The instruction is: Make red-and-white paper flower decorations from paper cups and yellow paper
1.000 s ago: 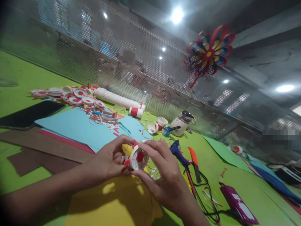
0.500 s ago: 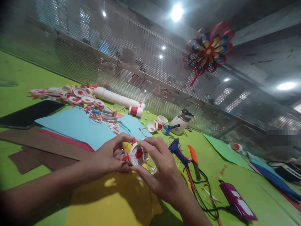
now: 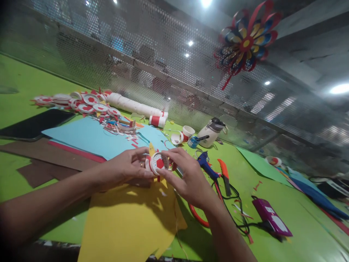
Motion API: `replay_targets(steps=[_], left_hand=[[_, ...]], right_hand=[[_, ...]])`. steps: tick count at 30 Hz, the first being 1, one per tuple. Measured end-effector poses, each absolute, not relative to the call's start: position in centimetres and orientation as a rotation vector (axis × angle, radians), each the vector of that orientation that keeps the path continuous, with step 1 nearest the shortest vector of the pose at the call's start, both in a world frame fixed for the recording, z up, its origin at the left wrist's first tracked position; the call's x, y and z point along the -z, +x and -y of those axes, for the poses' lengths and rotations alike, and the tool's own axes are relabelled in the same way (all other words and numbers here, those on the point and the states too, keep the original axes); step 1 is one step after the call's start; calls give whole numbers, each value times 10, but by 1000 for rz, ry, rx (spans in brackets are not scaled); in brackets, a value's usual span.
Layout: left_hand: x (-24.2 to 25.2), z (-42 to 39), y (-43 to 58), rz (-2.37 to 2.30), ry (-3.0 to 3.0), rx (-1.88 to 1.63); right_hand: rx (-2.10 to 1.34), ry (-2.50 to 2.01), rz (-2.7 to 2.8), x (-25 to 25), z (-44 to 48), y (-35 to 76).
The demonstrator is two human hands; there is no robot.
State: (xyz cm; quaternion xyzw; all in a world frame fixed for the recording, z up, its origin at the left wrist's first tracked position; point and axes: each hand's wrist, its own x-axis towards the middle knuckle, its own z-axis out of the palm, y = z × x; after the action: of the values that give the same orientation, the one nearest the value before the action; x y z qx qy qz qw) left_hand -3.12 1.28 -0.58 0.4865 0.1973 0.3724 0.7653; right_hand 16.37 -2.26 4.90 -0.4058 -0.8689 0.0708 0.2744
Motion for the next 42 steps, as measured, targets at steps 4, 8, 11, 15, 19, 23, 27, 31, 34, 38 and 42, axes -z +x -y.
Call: replay_targets(steps=[4, 8, 11, 15, 19, 23, 27, 31, 34, 38, 42], left_hand=[[5, -13, -32, -426, 1106, -772], [9, -14, -31, -389, 1135, -772], [11, -15, -31, -379, 1121, -769], [10, -15, -32, -365, 1106, -722], [7, -14, -33, -356, 1093, -714], [5, -13, -33, -323, 1084, -728], [4, -14, -33, -301, 1037, -735], [6, -15, -33, -335, 967, -738], [6, -15, -32, -376, 945, -757], [5, -15, -30, -436, 934, -778], [4, -15, -28, -511, 895, -765]], right_hand=[[-282, -1136, 2324, -54, 23, 165], [-304, -1148, 2326, -56, 22, 166], [-347, -1147, 2323, -56, 21, 167], [-459, -1116, 2298, -55, 17, 170], [-618, -1115, 2212, -50, 14, 172], [-689, -1192, 2065, -43, 13, 171], [-708, -1261, 1999, -36, 12, 168], [-717, -1312, 2000, -32, 10, 166], [-677, -1339, 1988, -31, 11, 162], [-525, -1333, 2022, -30, 13, 153], [-425, -1313, 2063, -24, 13, 147]])
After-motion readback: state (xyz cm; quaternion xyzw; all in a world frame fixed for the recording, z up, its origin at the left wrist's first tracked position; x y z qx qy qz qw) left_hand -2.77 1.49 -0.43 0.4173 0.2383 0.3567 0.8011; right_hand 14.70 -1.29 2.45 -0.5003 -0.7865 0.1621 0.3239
